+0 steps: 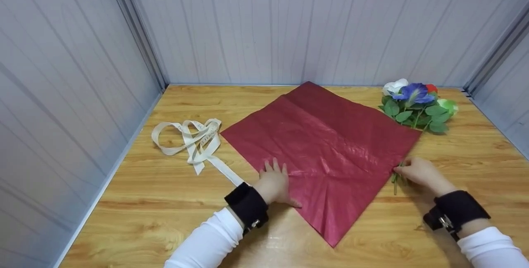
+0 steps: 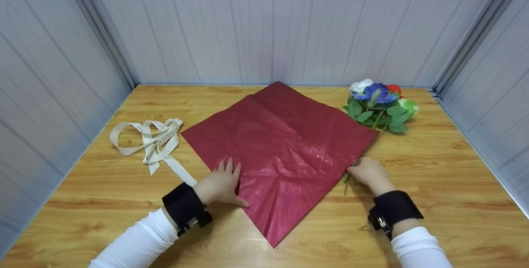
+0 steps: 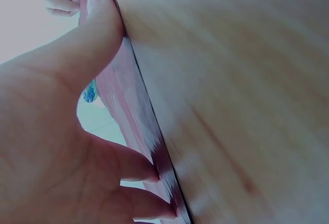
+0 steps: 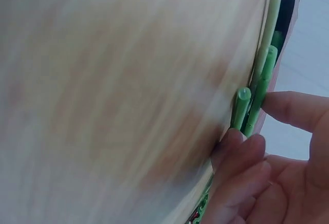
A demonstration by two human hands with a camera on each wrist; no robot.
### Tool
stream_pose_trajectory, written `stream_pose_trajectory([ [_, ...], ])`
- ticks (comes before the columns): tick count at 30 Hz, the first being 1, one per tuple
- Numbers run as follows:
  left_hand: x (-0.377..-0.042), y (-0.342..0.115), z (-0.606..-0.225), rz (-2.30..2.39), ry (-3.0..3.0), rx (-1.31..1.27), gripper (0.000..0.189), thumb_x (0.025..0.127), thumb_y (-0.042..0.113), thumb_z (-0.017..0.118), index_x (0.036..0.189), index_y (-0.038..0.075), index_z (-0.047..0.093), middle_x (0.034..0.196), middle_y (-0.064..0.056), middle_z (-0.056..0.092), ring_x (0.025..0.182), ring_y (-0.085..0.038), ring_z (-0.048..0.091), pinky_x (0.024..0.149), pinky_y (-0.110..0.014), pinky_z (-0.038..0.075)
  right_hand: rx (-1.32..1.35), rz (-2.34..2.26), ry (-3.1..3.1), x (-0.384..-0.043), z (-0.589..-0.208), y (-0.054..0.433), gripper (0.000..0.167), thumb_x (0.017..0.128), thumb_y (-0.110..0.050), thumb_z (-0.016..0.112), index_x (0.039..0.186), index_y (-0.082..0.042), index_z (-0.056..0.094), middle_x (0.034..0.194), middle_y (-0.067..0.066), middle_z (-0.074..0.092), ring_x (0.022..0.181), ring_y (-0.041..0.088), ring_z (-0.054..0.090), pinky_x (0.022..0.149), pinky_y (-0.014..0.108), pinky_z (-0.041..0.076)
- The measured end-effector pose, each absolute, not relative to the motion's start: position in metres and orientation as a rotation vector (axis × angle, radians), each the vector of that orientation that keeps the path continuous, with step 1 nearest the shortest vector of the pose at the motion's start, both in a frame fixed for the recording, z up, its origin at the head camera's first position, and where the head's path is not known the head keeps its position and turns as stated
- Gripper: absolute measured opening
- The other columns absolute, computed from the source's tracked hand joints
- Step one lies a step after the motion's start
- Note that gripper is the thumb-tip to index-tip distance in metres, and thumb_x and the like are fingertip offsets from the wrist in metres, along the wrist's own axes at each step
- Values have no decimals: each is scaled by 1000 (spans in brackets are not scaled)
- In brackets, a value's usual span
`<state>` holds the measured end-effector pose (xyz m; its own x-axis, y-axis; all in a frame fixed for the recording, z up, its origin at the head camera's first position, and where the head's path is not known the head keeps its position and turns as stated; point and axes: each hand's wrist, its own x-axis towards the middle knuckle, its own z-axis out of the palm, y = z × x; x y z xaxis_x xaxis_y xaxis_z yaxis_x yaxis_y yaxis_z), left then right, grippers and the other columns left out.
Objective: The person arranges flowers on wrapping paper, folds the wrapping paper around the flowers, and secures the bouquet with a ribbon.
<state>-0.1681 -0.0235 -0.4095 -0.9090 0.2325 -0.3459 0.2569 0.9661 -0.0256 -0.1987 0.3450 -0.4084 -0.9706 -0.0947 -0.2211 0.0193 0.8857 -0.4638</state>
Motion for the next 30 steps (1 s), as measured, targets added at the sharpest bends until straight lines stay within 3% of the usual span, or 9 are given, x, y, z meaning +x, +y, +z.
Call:
stream_pose_trajectory([
  [14,-168,-26,-411,-39,2772,367,118,65,74,67,150,5,23,155,-24,18,141,-44,17,111,-52,27,15,-713,2796,-201,-408,346,26,91,-24,49,69,-9,46,58,-1,43,53,15,41,54,29,35],
  [18,-168,-26,-411,-34,2770,373,118,65,74,67,150,5,23,155,-24,18,141,-44,17,111,-52,27,54,-772,2764,-201,-408,350,29,91,-23,47,66,-9,51,58,-1,47,54,15,43,56,29,36],
  [21,-168,-26,-411,-26,2766,376,118,65,74,68,150,5,23,155,-24,17,141,-44,17,111,-52,27,72,-860,2716,-201,-410,355,36,93,-22,43,60,-11,52,52,-4,44,47,12,40,51,28,36],
  [24,-168,-27,-411,-26,2766,380,118,65,73,68,150,5,23,155,-24,18,141,-44,17,111,-52,27,89,-915,2685,-202,-410,358,40,95,-20,37,55,-16,42,46,-8,33,40,8,32,45,27,33],
  [30,-169,-25,-411,-37,2767,383,118,65,74,67,150,5,23,155,-24,18,141,-44,18,111,-51,28,94,-906,2818,-199,-407,360,37,99,-18,31,74,1,50,59,2,41,54,16,41,56,30,37],
])
